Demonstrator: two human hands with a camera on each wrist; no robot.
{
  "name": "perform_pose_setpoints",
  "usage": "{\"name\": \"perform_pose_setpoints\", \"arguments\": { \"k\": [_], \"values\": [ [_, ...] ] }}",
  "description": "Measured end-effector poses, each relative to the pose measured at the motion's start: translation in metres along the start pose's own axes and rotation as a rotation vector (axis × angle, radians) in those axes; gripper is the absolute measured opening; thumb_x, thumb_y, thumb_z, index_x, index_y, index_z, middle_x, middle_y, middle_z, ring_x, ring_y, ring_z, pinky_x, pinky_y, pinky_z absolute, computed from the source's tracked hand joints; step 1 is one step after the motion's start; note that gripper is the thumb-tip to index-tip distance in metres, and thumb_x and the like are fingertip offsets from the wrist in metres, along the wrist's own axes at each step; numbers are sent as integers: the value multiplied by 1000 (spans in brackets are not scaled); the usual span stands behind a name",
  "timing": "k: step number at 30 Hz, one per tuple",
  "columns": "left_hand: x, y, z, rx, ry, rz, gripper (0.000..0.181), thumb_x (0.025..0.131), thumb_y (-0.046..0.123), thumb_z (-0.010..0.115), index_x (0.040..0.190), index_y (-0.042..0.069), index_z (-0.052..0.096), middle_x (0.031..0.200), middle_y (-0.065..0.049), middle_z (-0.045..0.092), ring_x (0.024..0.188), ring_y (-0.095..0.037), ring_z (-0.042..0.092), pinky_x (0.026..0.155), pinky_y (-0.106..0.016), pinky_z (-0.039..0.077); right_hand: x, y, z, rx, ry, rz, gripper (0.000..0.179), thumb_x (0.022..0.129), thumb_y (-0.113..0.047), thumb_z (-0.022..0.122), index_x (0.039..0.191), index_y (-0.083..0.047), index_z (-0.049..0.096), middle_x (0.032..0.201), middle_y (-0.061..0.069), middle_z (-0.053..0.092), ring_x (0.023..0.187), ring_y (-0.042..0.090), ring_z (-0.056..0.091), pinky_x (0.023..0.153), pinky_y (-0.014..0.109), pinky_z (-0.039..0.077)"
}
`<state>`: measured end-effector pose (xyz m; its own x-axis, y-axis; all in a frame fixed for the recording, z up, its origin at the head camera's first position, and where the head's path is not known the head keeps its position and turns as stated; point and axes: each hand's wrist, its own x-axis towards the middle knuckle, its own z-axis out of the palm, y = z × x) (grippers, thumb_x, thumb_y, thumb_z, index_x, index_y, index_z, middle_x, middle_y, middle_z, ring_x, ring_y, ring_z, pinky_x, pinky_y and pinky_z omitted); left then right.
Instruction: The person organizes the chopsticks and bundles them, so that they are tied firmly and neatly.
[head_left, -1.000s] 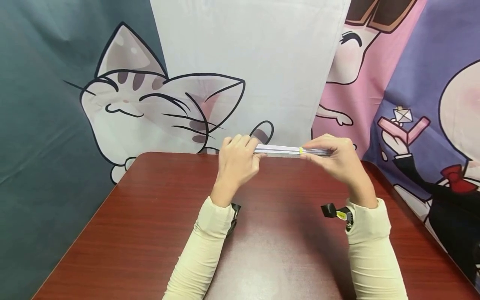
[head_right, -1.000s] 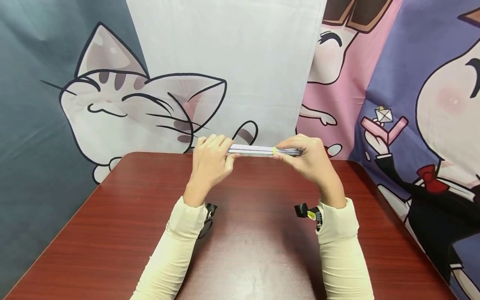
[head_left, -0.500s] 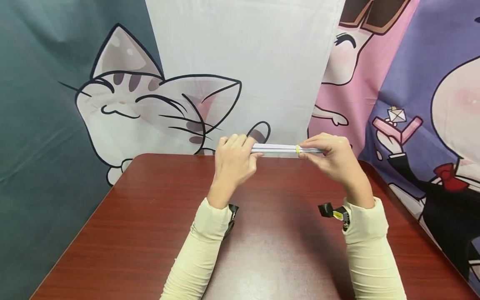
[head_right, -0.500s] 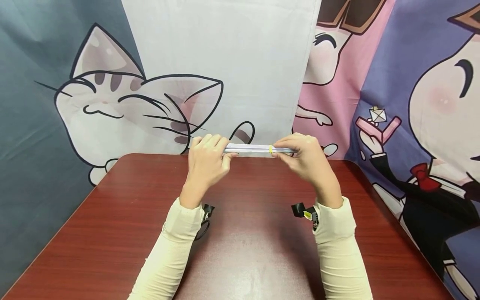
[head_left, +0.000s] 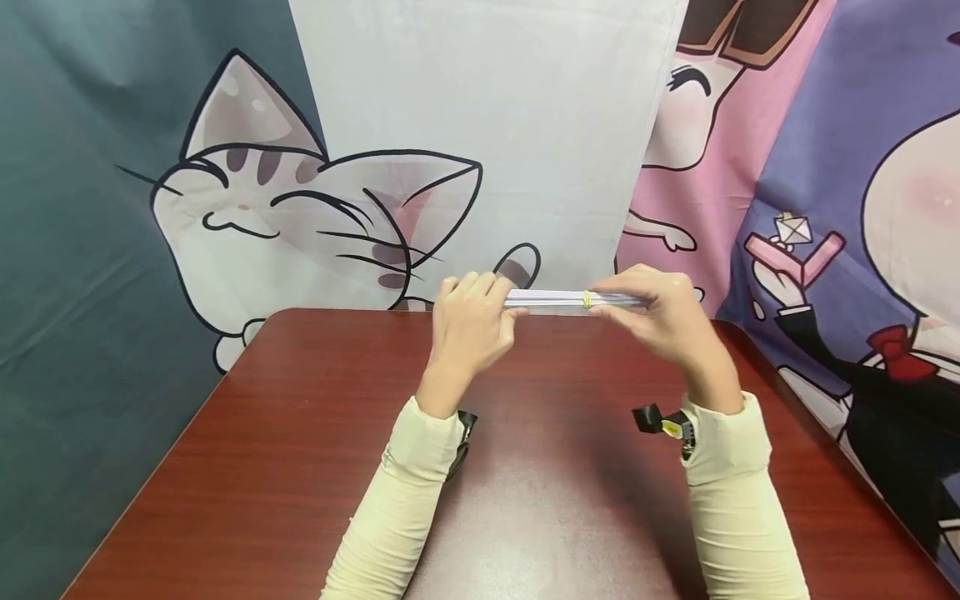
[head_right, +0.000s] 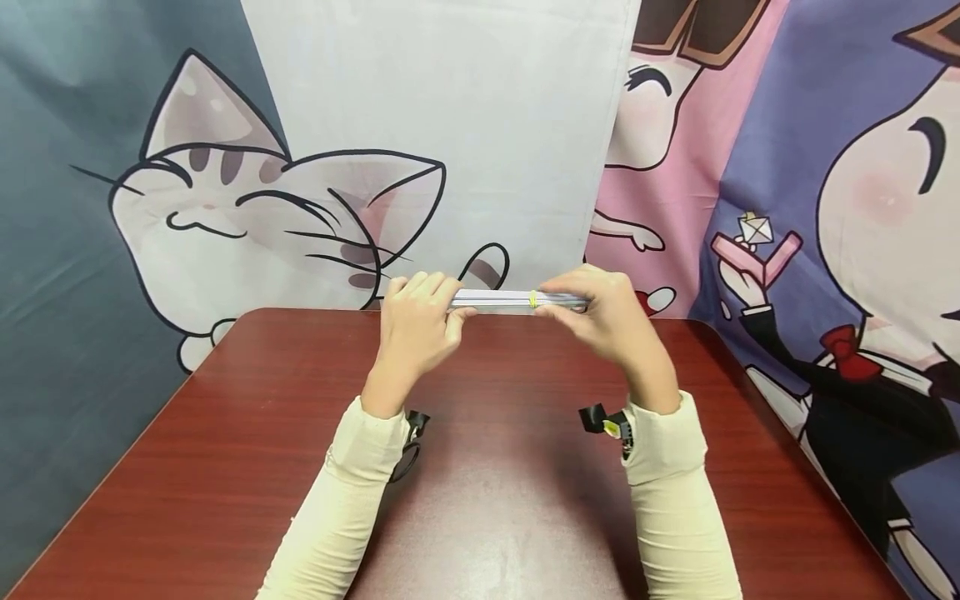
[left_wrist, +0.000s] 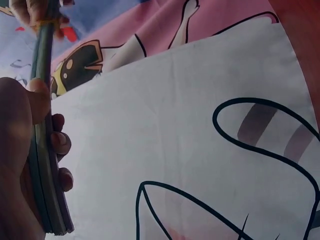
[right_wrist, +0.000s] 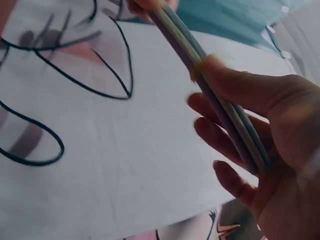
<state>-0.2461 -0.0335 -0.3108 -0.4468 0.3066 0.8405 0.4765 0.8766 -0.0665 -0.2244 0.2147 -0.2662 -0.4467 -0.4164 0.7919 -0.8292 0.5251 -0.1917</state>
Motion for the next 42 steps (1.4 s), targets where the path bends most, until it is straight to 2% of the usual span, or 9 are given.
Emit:
{"name": "perform_pose_setpoints", "arguments": {
  "k": [3,8,11,15,18,26,36,39,42],
  "values": [
    [1,2,0,13,-3,3,27,83,41,66,86,14,63,79,0,60,75,-21,56,75,-37,40,-1,0,-2,-59,5,-53,28,63,6,86,88,-3,78,77,5,72,65,15,60,61,24,43],
    [2,12,2,54,-24,53,27,81,41,66,84,14,62,78,1,59,79,-20,57,73,-37,40,2,-6,13,-159,-34,-133,23,67,-6,89,86,-5,78,82,4,74,71,20,65,61,38,42],
    [1,16,4,54,-34,75,26,82,40,65,83,15,60,76,1,57,79,-19,58,72,-36,40,2,-6,14,-130,-47,-100,25,66,-8,90,88,-6,79,83,3,74,72,18,66,63,35,45],
    [-1,13,5,30,-35,36,24,82,38,66,82,14,61,77,0,60,78,-20,58,72,-36,40,-3,-2,2,-53,-25,-27,31,61,-1,90,90,-6,79,80,2,74,68,14,63,62,22,44],
    [-2,10,5,17,-31,12,25,82,38,66,83,14,61,79,0,61,78,-21,57,73,-37,40,-6,0,-4,-32,-24,-19,29,63,5,87,89,-4,78,81,4,74,69,15,64,65,18,44],
    [-1,11,6,14,-26,10,30,84,43,67,81,13,61,76,0,59,74,-21,56,73,-38,39,-5,-2,7,-170,-13,-40,27,65,-3,89,89,-5,77,83,7,74,70,22,66,63,38,44],
    [-3,17,8,65,-56,18,29,84,43,65,84,14,60,75,1,58,78,-19,58,73,-39,39,-4,-9,27,-249,32,-70,29,64,-13,92,89,-7,80,84,3,75,72,23,68,61,39,47],
    [-2,21,7,78,-70,32,28,83,44,65,85,16,62,76,2,59,79,-18,59,73,-37,40,-6,-7,24,-186,32,-19,34,64,-14,92,94,-7,80,85,5,75,72,21,68,63,33,48],
    [-2,19,6,69,-85,29,26,84,42,65,85,16,62,77,2,59,80,-18,59,73,-37,40,-10,0,12,-97,83,77,32,66,-9,90,97,-6,79,84,5,76,66,14,65,61,23,46]
  ]
}}
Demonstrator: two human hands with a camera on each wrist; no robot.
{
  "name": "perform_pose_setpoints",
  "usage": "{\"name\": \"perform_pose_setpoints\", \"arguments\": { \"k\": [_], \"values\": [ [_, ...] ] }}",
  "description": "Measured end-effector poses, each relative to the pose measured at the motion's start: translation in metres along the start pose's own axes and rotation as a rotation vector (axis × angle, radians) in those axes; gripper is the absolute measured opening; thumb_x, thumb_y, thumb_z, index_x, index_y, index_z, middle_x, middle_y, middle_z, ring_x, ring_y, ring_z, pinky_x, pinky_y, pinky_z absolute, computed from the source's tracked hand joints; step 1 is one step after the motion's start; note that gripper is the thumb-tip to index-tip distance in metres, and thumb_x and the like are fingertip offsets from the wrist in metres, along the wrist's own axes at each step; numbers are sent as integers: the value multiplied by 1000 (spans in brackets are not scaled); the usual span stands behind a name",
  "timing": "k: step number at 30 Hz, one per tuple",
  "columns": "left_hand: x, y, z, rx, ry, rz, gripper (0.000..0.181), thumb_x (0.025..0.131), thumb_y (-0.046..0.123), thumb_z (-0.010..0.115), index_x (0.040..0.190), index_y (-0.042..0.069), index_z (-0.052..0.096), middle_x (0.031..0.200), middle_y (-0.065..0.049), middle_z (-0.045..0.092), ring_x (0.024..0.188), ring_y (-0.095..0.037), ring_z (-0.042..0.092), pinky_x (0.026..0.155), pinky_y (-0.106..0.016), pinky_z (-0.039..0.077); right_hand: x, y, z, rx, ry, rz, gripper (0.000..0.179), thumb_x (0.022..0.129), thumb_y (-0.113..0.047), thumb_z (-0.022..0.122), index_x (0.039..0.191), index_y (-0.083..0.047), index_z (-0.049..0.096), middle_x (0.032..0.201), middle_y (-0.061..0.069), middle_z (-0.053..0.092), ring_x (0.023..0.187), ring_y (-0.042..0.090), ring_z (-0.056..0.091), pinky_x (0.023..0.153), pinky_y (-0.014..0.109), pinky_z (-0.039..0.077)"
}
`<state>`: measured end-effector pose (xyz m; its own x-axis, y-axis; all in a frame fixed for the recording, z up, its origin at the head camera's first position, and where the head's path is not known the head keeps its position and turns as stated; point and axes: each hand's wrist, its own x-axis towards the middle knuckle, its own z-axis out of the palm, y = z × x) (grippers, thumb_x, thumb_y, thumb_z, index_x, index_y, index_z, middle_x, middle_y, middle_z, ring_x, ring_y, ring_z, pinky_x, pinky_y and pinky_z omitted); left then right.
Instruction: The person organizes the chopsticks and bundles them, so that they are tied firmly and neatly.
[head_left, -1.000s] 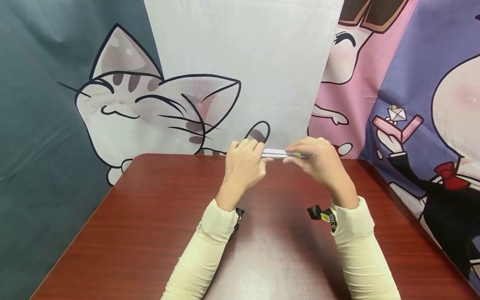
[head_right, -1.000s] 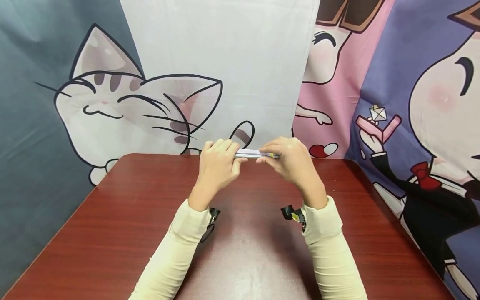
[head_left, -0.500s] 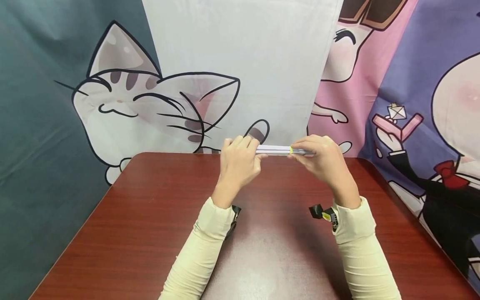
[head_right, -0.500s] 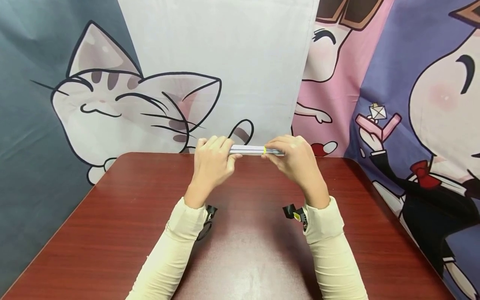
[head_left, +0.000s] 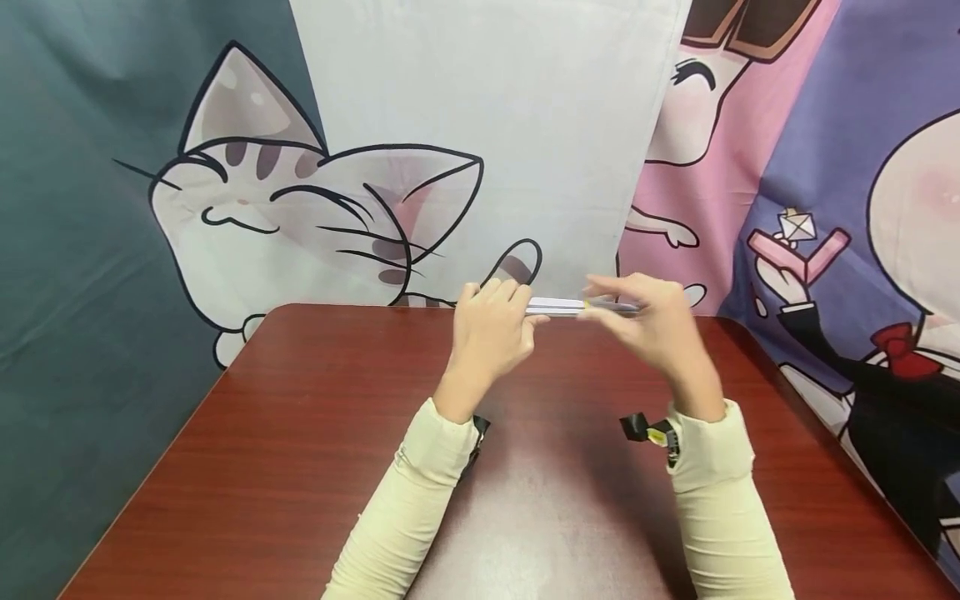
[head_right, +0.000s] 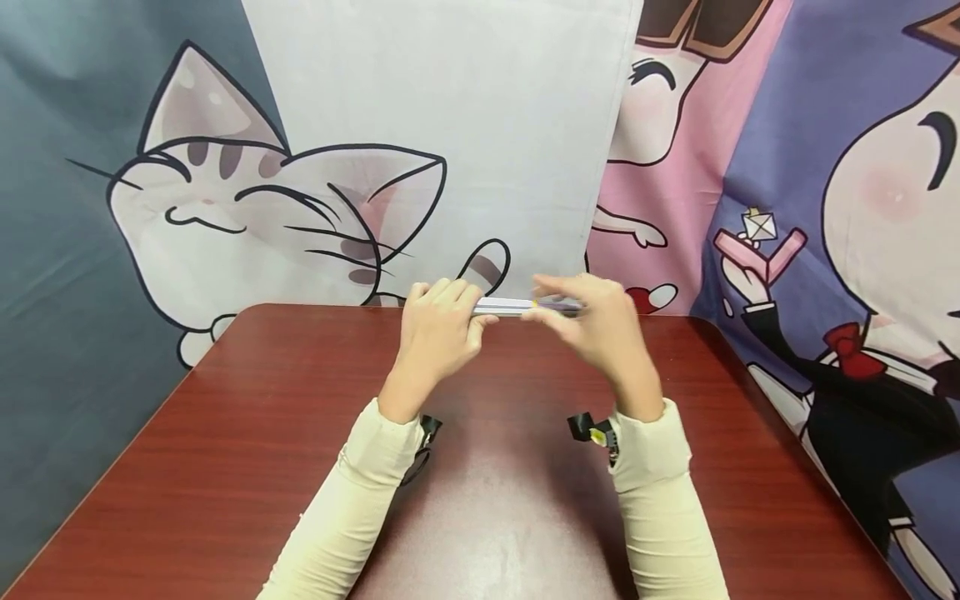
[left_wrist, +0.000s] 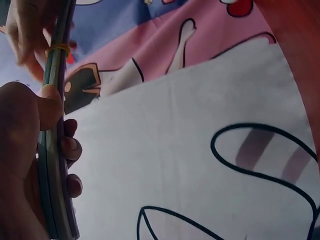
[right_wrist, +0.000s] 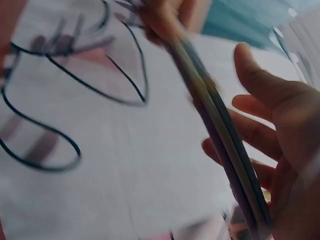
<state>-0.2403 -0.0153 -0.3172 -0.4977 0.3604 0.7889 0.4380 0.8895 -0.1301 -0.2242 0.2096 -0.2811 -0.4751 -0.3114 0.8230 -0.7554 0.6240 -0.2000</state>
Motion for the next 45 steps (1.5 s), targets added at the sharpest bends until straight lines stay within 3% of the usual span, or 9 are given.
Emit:
{"name": "perform_pose_setpoints", "arguments": {
  "k": [5,9,15,18,23,29,31,38,45],
  "values": [
    [-2,-7,-1,-30,-9,-32,27,85,42,65,84,15,61,76,2,59,78,-18,58,74,-37,41,-5,17,-10,222,60,231,12,83,0,76,94,-2,78,85,6,75,60,2,56,53,16,38],
    [-1,-5,-1,-40,3,-14,28,86,43,64,83,15,61,76,2,58,78,-18,58,73,-37,40,-11,23,-3,442,54,344,10,88,1,69,93,7,75,85,1,75,66,5,62,52,17,40],
    [-1,-3,-3,-39,-19,8,26,86,41,65,86,15,62,78,2,59,81,-17,59,74,-37,40,-17,23,0,771,0,390,12,79,12,73,91,13,73,86,11,75,44,17,54,44,22,47],
    [-3,-11,-6,-97,-46,21,31,86,45,67,92,15,66,84,3,65,82,-18,61,74,-37,41,-21,27,-1,839,-97,374,23,74,19,74,96,14,72,95,16,74,50,20,60,48,26,52],
    [-7,-35,-11,-327,-86,26,37,82,46,76,102,16,72,91,5,72,78,-15,65,69,-34,45,-25,35,-1,848,-149,376,26,73,17,76,99,16,71,99,18,74,64,19,68,56,30,57],
    [-10,-53,-2,-896,-66,-44,30,75,20,87,98,9,73,90,1,71,75,-13,60,70,-30,47,-30,40,-3,865,-82,423,27,72,18,76,98,19,69,97,19,74,68,18,70,57,30,57],
    [-10,-52,3,-1010,-20,-95,28,72,16,88,95,8,73,88,0,71,75,-13,60,70,-28,46,-31,40,-3,875,-63,425,25,72,20,75,96,19,69,96,18,74,66,18,68,56,28,56],
    [-8,-36,13,-1171,85,-236,20,72,4,86,85,0,70,83,-12,69,77,-17,60,72,-25,44,-31,39,-3,892,-35,400,18,72,23,71,88,14,70,93,14,72,75,17,65,50,20,48],
    [-6,-34,15,-1326,40,-324,19,75,-4,81,88,-7,67,89,-21,68,84,-17,61,80,-27,46,-30,42,-4,915,-24,401,14,73,21,71,86,16,69,92,12,71,69,13,63,47,19,46]
  ]
}}
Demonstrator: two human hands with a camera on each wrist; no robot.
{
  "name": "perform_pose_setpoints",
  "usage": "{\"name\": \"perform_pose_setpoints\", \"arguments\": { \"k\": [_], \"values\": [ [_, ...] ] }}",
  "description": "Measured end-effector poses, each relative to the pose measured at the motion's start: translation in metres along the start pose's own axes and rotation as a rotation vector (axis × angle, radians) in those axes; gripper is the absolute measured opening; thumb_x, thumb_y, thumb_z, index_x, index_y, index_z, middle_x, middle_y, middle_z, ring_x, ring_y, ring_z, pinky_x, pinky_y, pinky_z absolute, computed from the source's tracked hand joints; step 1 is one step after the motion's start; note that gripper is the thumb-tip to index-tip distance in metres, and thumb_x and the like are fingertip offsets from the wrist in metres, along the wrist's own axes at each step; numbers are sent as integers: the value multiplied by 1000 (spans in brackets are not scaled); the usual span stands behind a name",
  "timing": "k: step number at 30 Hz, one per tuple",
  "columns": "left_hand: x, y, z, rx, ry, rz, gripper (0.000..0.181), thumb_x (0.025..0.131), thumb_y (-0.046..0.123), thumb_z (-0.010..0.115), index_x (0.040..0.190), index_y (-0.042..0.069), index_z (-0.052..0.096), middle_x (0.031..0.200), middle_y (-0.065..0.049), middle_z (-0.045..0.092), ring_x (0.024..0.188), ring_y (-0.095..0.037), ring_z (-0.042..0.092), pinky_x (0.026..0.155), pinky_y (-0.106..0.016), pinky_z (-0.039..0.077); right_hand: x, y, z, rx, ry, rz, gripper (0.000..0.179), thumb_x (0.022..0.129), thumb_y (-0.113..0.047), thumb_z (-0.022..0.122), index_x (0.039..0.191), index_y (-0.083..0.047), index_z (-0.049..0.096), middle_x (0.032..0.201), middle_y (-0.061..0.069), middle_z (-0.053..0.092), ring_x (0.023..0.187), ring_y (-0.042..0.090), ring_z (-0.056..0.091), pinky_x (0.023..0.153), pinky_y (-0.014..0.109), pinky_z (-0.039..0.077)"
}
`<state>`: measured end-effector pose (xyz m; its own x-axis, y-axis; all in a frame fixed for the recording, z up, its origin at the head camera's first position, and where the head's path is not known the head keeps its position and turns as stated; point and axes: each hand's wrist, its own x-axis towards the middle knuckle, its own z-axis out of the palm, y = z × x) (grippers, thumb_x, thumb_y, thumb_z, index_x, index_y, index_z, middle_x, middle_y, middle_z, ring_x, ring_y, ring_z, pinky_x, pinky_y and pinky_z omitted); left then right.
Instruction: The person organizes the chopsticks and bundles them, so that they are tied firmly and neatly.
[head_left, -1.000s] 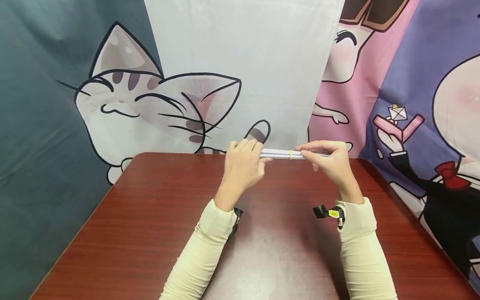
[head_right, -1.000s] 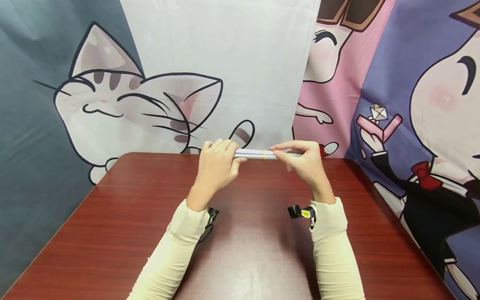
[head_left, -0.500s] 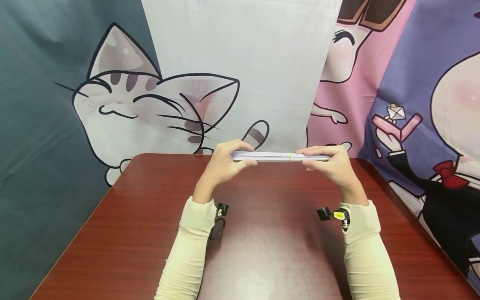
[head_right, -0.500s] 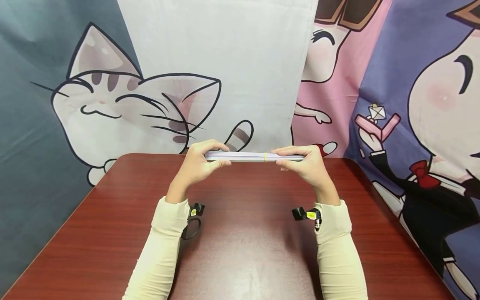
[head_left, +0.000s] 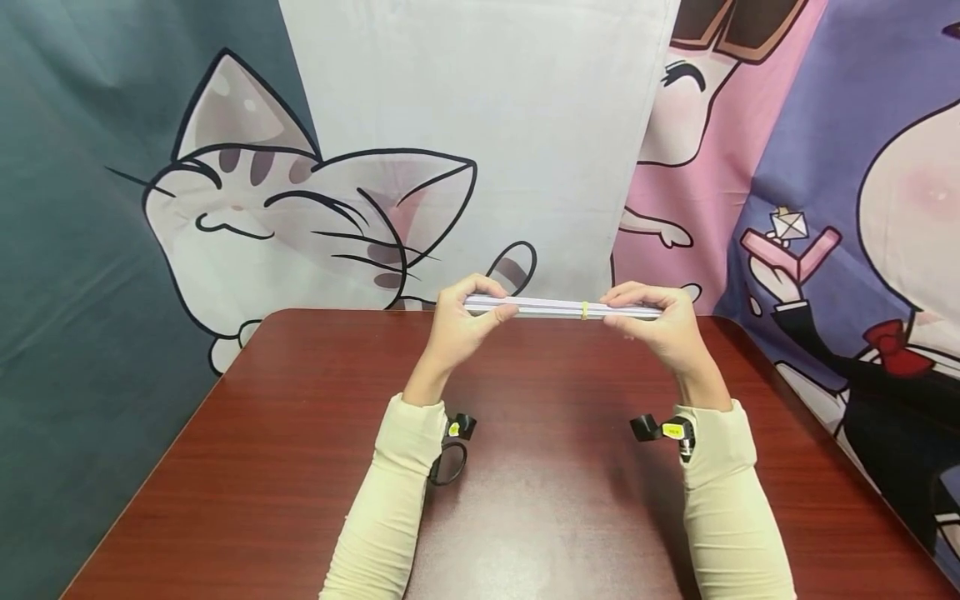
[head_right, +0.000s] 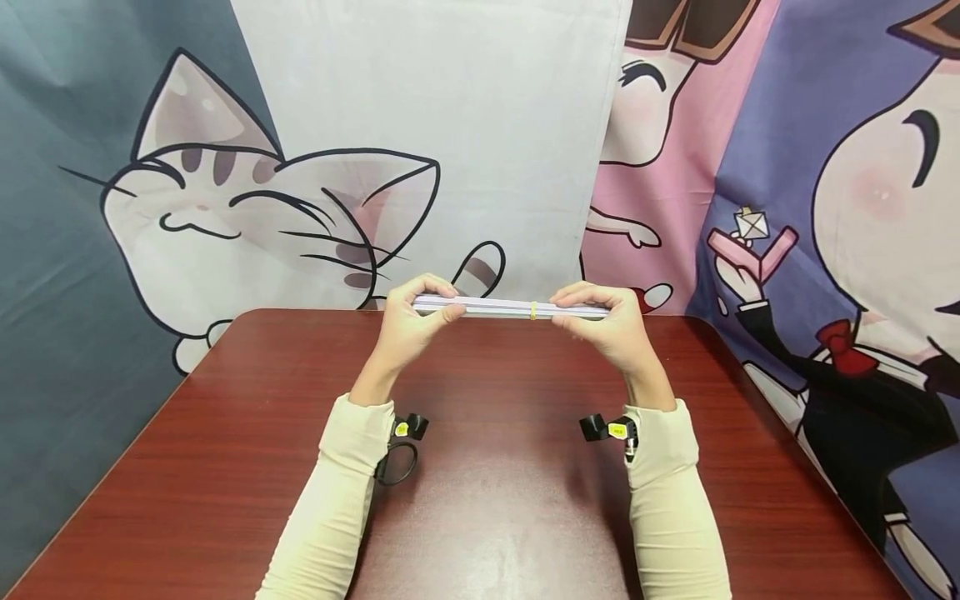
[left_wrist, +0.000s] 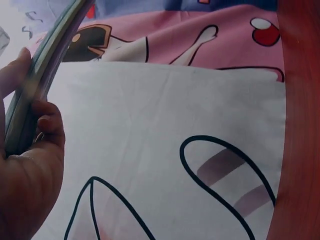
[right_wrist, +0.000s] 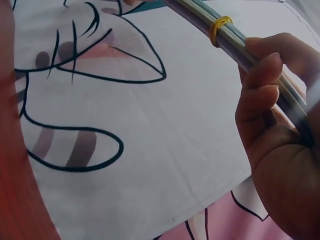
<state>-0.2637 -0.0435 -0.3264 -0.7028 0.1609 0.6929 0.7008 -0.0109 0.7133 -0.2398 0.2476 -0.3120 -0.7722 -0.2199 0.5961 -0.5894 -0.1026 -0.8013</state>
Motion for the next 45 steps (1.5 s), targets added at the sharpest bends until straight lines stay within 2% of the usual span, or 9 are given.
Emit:
{"name": "perform_pose_setpoints", "arguments": {
  "k": [8,13,19,28,33,35,37,40,45],
  "values": [
    [0,-18,-10,9,-49,-259,28,82,5,78,106,-4,66,97,-9,65,78,-11,58,72,-25,47,0,11,-10,-49,21,88,18,78,16,72,95,13,68,88,9,71,60,9,63,51,19,48],
    [0,-31,-8,-69,100,-404,35,85,-1,73,118,-10,62,92,-10,64,69,-11,58,64,-21,50,2,25,-11,-35,141,171,22,84,9,71,104,16,66,77,9,75,65,11,72,62,23,56],
    [1,-46,4,-89,286,-496,39,91,-4,65,128,-9,56,115,-24,67,77,-15,65,73,-25,55,6,42,-5,-13,257,274,22,89,2,69,110,1,63,88,2,74,75,13,74,68,26,57],
    [-3,-69,11,1,443,-589,42,96,3,61,135,-9,53,127,-26,62,64,-10,66,80,-42,56,7,74,3,-197,405,371,35,88,3,69,120,14,57,79,-10,70,71,-1,68,66,17,54],
    [-8,-84,16,12,539,-672,40,94,4,63,132,-7,57,117,-25,67,62,-11,67,74,-38,58,4,94,7,-198,528,481,38,86,0,72,120,13,60,82,-11,71,73,-3,67,71,17,53],
    [-10,-91,18,72,557,-707,38,94,5,63,130,-5,60,106,-24,70,69,-20,71,75,-36,58,3,102,8,-174,549,503,37,88,2,70,121,15,60,82,-8,71,71,0,68,70,18,54],
    [-11,-98,20,155,567,-747,36,94,9,64,128,-1,63,110,-21,71,92,-27,70,86,-36,54,2,111,9,-149,566,530,36,89,3,68,122,15,60,81,-5,71,69,3,70,67,19,55],
    [-14,-107,21,258,540,-806,33,94,14,63,124,3,68,120,-17,68,122,-37,53,102,-38,43,0,123,9,-162,588,571,34,89,4,68,121,14,62,80,0,71,70,7,71,67,20,56],
    [-20,-119,20,301,458,-885,37,93,17,64,126,3,67,131,-15,63,132,-38,43,109,-40,36,-7,139,4,-332,575,610,35,85,0,73,119,9,67,101,17,70,79,6,65,69,16,51]
  ]
}}
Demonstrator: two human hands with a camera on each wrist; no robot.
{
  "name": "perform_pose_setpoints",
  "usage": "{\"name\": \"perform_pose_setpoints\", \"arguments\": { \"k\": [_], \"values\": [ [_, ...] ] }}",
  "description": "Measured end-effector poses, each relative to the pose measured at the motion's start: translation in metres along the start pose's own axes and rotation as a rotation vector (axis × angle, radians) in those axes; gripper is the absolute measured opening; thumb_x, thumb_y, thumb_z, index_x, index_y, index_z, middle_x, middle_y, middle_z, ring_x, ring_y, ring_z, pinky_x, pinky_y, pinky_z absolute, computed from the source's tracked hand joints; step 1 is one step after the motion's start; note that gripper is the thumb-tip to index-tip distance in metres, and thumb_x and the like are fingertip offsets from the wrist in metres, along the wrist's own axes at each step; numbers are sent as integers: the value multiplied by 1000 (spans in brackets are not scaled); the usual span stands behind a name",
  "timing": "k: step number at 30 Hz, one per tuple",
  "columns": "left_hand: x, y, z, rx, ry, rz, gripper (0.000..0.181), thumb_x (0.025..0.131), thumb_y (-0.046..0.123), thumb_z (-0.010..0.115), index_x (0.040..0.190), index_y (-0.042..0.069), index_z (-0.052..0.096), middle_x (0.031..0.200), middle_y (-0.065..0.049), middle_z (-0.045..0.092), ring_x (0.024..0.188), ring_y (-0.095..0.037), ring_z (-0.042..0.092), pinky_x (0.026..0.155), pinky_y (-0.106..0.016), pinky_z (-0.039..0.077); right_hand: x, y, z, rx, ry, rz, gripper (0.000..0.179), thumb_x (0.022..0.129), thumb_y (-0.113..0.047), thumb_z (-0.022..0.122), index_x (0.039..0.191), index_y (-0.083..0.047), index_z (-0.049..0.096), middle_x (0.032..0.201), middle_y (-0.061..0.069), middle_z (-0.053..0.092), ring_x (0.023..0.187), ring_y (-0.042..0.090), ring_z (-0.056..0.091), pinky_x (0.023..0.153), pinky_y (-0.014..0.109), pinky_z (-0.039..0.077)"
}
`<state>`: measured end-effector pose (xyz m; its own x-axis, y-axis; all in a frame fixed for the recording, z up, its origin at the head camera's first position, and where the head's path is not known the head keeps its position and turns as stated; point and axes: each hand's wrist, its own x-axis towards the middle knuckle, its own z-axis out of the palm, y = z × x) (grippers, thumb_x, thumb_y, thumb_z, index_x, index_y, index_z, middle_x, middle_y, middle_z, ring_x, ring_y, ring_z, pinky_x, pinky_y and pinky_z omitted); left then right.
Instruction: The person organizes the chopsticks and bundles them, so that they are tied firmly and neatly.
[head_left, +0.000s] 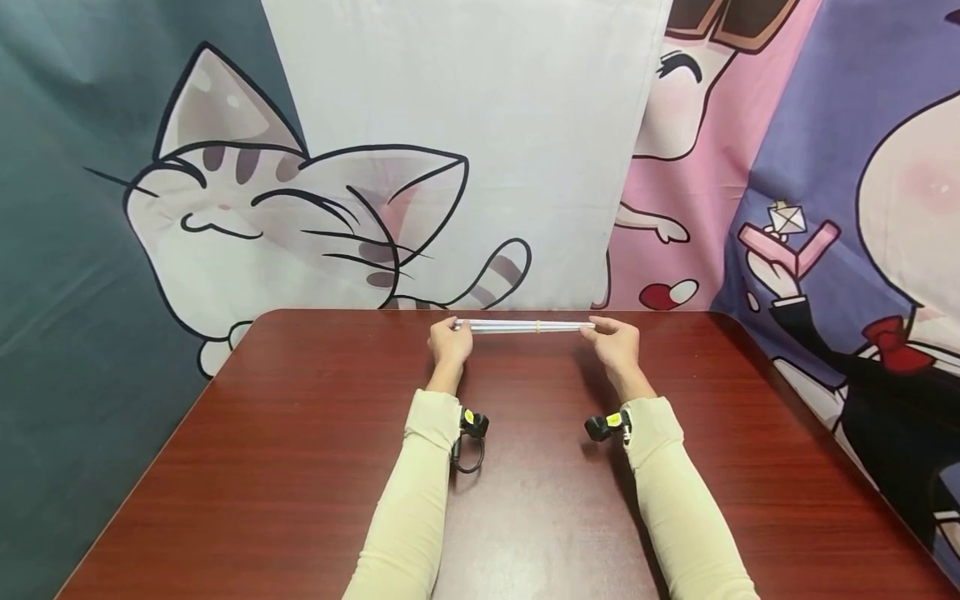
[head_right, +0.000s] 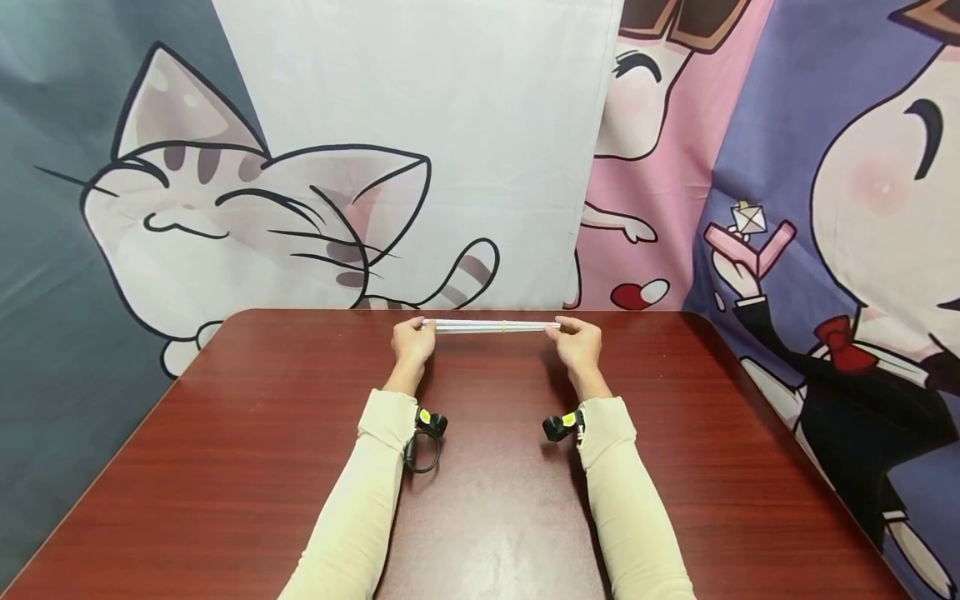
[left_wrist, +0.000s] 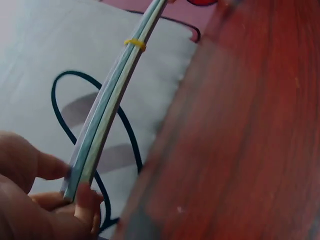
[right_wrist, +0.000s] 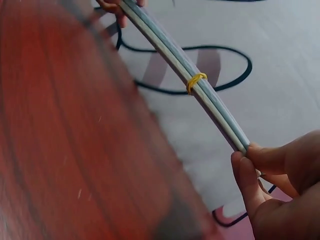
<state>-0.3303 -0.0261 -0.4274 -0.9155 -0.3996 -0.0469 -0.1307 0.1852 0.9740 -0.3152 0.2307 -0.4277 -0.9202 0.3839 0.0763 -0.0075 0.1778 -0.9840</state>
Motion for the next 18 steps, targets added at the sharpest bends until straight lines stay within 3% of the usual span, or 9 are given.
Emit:
{"name": "perform_pose_setpoints", "arguments": {
  "k": [4,8,13,18],
  "values": [
    [4,-8,0,65,-67,3,43,91,20,70,130,2,64,132,-15,62,133,-34,46,109,-41,37,3,12,-3,-159,-7,-25,37,83,-5,76,117,6,69,110,23,69,84,11,62,67,14,45],
    [6,-16,-1,174,-108,55,45,85,17,78,127,4,66,130,-15,63,133,-37,44,109,-43,37,6,21,-5,-306,-14,-53,33,82,-12,78,112,0,73,106,21,72,95,24,64,76,24,47],
    [8,-22,1,287,-90,91,34,84,10,78,117,6,73,120,-13,68,128,-37,48,104,-41,42,7,29,-6,-411,-21,-63,31,81,-16,80,109,-3,75,109,20,72,112,35,59,96,44,43],
    [9,-23,0,323,-69,91,30,83,10,78,113,9,75,116,-12,70,125,-36,51,100,-42,45,9,35,-6,-457,-36,-61,30,82,-17,80,108,-3,76,108,17,72,117,36,58,102,45,38]
  ]
}}
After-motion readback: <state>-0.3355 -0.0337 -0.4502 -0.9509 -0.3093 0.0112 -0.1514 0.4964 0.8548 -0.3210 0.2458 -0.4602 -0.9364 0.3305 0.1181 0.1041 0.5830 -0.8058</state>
